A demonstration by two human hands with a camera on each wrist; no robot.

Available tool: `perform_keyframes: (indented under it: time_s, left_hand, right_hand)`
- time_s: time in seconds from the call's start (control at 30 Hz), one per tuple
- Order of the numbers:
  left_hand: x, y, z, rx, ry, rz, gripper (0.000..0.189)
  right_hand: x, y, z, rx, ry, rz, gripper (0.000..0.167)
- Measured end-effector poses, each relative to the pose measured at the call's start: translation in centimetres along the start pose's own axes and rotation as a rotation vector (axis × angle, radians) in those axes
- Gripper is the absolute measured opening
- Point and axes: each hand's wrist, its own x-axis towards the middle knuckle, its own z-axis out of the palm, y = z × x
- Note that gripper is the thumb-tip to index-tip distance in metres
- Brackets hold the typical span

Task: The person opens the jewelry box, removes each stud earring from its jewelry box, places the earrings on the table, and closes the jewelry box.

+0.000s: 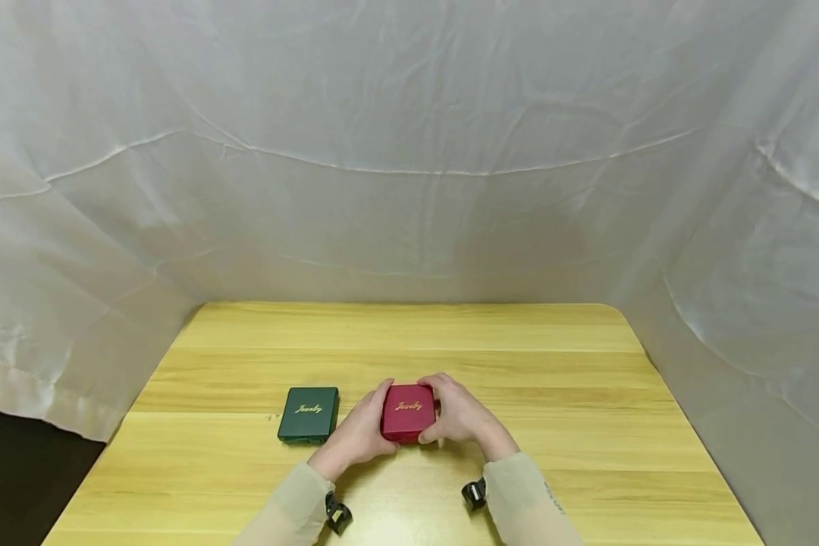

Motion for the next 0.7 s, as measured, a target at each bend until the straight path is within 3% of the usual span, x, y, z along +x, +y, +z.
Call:
perform_keyframes:
  time_s: [0.7]
  left_hand:
    - [-0.14, -0.21, 0.09, -0.048, 0.003, -0.008, 0.115]
  right_hand:
    - [-0.14, 0.66, -0.57, 0.124, -0.036, 0.000, 0.087]
